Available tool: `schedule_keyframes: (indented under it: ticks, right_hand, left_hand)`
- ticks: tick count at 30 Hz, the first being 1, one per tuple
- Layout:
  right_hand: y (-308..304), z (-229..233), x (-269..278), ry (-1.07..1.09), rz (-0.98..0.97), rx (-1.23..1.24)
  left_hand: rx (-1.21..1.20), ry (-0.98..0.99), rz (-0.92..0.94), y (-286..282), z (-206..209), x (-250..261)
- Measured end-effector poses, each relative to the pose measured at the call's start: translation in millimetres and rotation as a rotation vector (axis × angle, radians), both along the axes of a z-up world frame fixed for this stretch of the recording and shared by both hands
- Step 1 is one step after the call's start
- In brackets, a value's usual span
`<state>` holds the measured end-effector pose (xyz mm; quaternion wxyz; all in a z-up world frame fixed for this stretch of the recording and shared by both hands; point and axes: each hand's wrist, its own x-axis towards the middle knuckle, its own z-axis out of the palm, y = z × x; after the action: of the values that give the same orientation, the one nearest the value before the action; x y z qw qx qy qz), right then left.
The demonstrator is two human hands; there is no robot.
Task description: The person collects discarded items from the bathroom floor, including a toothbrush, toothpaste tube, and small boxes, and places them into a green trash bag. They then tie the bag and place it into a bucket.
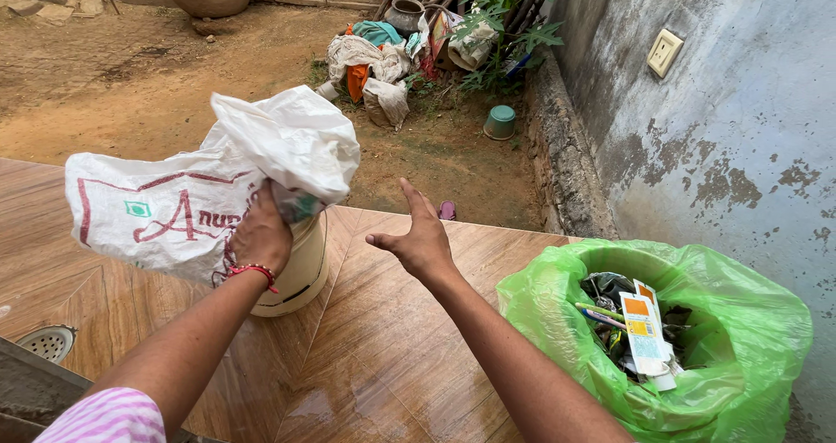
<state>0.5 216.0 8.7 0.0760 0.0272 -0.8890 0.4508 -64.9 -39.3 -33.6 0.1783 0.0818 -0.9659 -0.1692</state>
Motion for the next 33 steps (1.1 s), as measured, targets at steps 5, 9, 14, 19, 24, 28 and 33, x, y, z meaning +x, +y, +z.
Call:
schedule_keyframes:
  ticks: [5,9,14,19,24,28,33]
  right_hand:
    - [6,-1,0,0.030,-0.003,-0.008]
    - [11,6,3,0.019,-0.011,-0.013]
    - [21,19,10,-0.009,-0.034,-0.036]
    - [33,27,13,-0.006,-0.052,-0.114]
    - [48,26,12,-0.046,0.008,-0.387]
    - [59,36,20,-0.170,-0.122,-0.626]
    - [81,30,31,-0.249,-0.197,-0.796]
  left_hand:
    - [0.131,0.143,0.162,-9,6,-12]
    - [0.180,0.373,0.226,-10,24,-2]
    - [0.241,0.530,0.189,-12,48,4]
    - [0.223,0.946,-0.114,-11,68,-3]
    - [0.187,0.976,-0.276,3,79,-17]
    - [0.268,0.902,-0.315,24,76,-31]
    - [0.433,0.853,-0.442,54,61,-34]
